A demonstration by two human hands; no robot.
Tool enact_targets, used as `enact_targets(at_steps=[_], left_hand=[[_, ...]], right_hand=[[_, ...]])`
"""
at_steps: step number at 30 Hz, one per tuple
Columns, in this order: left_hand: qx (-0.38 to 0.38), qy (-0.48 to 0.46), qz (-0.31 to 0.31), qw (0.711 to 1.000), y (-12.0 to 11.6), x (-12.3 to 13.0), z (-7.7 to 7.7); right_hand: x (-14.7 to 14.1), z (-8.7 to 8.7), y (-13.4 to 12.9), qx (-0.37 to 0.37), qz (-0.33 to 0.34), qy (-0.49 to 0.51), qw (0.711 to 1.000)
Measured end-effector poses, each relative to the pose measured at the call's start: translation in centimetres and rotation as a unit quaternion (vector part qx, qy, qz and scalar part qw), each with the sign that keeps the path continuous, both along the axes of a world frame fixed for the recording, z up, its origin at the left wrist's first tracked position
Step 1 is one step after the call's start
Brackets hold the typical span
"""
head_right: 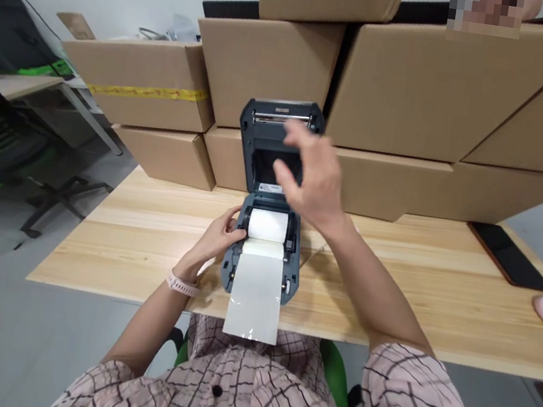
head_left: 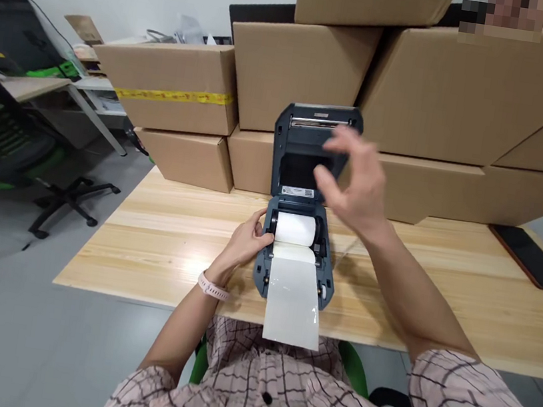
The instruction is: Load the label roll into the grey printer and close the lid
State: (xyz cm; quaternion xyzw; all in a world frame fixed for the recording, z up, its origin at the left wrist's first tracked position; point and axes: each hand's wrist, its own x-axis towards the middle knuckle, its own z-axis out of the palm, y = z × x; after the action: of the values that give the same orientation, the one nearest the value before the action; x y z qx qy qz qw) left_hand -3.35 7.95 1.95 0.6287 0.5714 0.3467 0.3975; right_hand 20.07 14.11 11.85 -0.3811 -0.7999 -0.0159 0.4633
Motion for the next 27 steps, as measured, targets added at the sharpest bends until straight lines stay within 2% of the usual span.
enact_targets(at_steps=[2, 4, 6, 8, 11, 14, 18, 20, 22, 24, 27], left_hand=[[0.005, 0.000, -0.002, 1.000, 0.1, 0.0, -0.1], [0.008, 0.004, 0.000, 1.000, 0.2, 0.1, -0.3], [0.011, 0.007, -0.002, 1.000, 0.3, 0.1, -0.4], [0.017, 0.005, -0.012, 1.000, 0.4, 0.0, -0.5], [0.029, -0.001, -0.027, 0.999, 0.4, -0.1, -0.5], [0.029, -0.006, -0.024, 0.999, 0.3, -0.1, -0.5], [0.025, -0.024, -0.024, 0.999, 0.2, 0.0, -0.5], [0.026, -0.027, -0.022, 0.999, 0.2, 0.0, -0.6], [0.023, -0.026, -0.019, 0.999, 0.2, 0.0, -0.7], [0.020, -0.029, -0.016, 0.999, 0.2, 0.0, -0.8], [0.021, -0.040, -0.011, 0.999, 0.3, 0.0, -0.9]], right_hand=[[-0.3, -1.2, -1.5, -0.099, 0.094, -0.128, 0.982], [-0.8, -2.6, -1.7, -0.222, 0.148, -0.260, 0.928], [-1.5, -3.6, -1.1, -0.300, 0.158, -0.340, 0.877], [-2.2, -4.1, -0.3, -0.324, 0.154, -0.367, 0.858], [-3.0, -4.0, 0.2, -0.320, 0.155, -0.369, 0.859], [-2.1, -2.9, -0.1, -0.330, 0.200, -0.329, 0.862], [2.2, -0.2, -1.4, -0.331, 0.319, -0.136, 0.878], [5.2, 1.2, -2.1, -0.315, 0.330, -0.030, 0.889], [8.0, 2.0, -2.7, -0.302, 0.286, 0.042, 0.908], [10.1, 1.9, -2.7, -0.302, 0.208, 0.075, 0.927], [11.7, 0.0, -1.4, -0.327, 0.081, 0.081, 0.938]])
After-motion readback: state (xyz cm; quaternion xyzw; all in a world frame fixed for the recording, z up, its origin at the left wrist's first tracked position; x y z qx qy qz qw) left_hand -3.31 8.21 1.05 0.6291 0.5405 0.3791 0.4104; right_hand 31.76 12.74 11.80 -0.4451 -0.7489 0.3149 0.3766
